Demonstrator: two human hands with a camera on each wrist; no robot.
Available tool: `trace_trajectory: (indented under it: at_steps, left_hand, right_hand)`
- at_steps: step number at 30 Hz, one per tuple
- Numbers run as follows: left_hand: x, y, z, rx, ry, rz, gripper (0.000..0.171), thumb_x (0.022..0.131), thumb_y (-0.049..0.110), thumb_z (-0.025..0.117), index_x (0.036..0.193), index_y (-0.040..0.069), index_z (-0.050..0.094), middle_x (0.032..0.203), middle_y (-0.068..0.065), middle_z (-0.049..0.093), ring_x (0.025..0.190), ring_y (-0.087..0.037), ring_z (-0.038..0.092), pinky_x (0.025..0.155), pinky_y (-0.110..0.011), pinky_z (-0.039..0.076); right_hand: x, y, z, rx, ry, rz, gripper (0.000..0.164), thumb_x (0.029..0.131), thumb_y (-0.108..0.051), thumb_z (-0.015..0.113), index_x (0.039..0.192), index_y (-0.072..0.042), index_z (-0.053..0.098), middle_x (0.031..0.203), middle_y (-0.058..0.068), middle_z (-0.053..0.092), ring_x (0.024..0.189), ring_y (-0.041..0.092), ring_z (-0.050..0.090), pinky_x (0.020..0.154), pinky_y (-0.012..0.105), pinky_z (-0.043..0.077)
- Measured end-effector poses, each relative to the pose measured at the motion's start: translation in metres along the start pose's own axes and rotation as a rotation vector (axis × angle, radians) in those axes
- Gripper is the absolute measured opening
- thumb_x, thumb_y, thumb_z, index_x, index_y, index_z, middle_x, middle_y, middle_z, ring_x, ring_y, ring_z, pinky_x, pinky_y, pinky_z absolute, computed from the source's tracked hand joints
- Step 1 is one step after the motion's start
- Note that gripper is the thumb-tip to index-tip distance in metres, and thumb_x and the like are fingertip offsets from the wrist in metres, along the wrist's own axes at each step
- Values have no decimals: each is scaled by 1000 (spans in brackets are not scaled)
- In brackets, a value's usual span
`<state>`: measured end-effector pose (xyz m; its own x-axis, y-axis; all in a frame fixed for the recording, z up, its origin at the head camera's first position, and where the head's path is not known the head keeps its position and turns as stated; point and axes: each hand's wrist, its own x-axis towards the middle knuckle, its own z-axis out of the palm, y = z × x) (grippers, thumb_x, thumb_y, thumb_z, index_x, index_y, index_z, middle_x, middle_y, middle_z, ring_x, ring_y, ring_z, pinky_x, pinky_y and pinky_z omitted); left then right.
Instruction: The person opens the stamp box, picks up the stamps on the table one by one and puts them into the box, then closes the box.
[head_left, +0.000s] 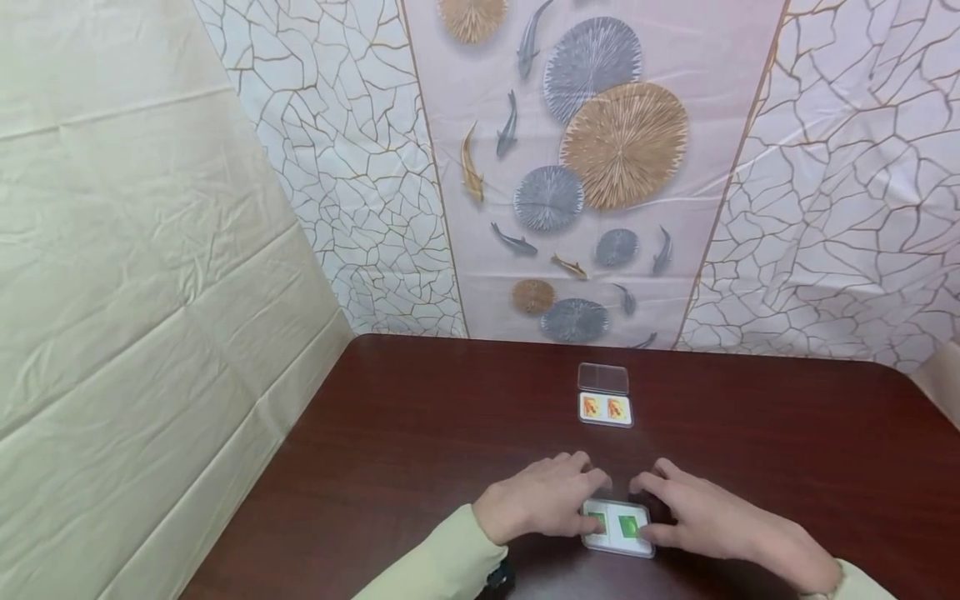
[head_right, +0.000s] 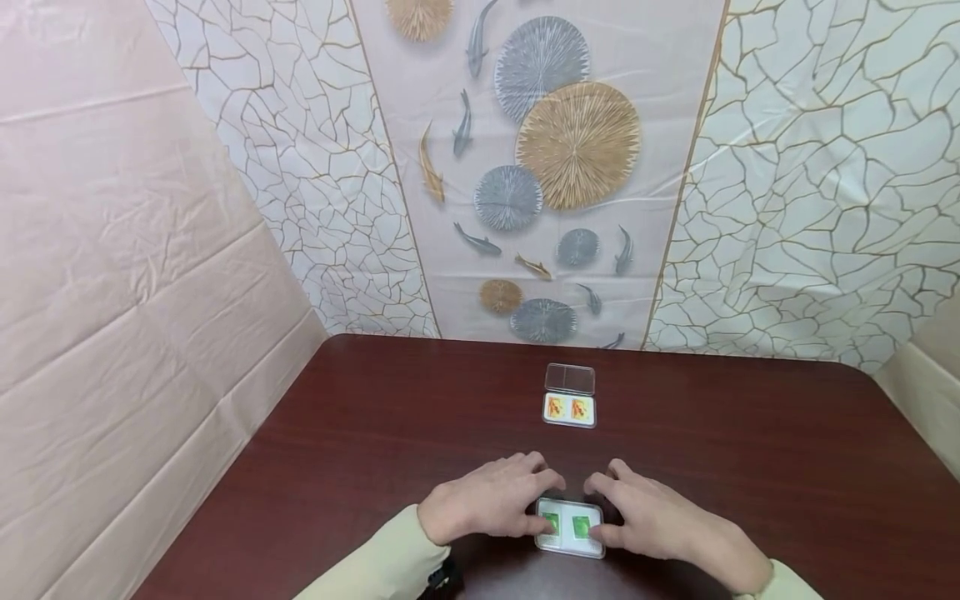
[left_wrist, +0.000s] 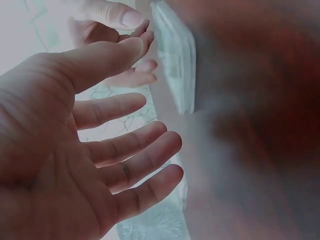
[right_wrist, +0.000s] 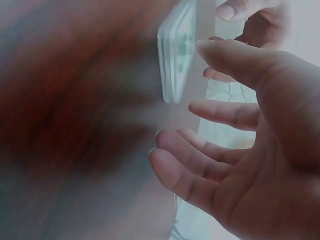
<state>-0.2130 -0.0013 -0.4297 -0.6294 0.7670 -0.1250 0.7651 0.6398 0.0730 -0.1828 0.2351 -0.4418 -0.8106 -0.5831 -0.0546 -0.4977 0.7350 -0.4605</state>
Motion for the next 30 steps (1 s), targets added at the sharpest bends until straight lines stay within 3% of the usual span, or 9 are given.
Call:
trace_trajectory:
  at_steps: [16,25,30]
  left_hand:
    - [26,-13,-14,-68,18,-48,43,90,45,68,129,28,60,112,8,61,94,-6,60,77,-22,51]
    - [36,-20,-19,-92,32,-99,40,90,42,68,127,28,61,120,9,63,100,-6,59,85,-22,52]
    - [45,-24,-22,-98,31,-106,40,90,40,69,127,26,62,116,7,64,93,-5,59,81,-22,51]
  right_hand:
    - [25,14,-23,44,-65,76,37,86,-40,73,111,-14,64,98,1,56,69,3,46,60,22,42]
    - [36,24,-32,10,-14,126,37,86,-37,74,112,-13,64,95,1,57,74,7,49,63,24,43]
    - [42,27,-35,-9,22,134,35,85,-32,74,111,-11,64,95,2,58,76,9,51,65,25,45]
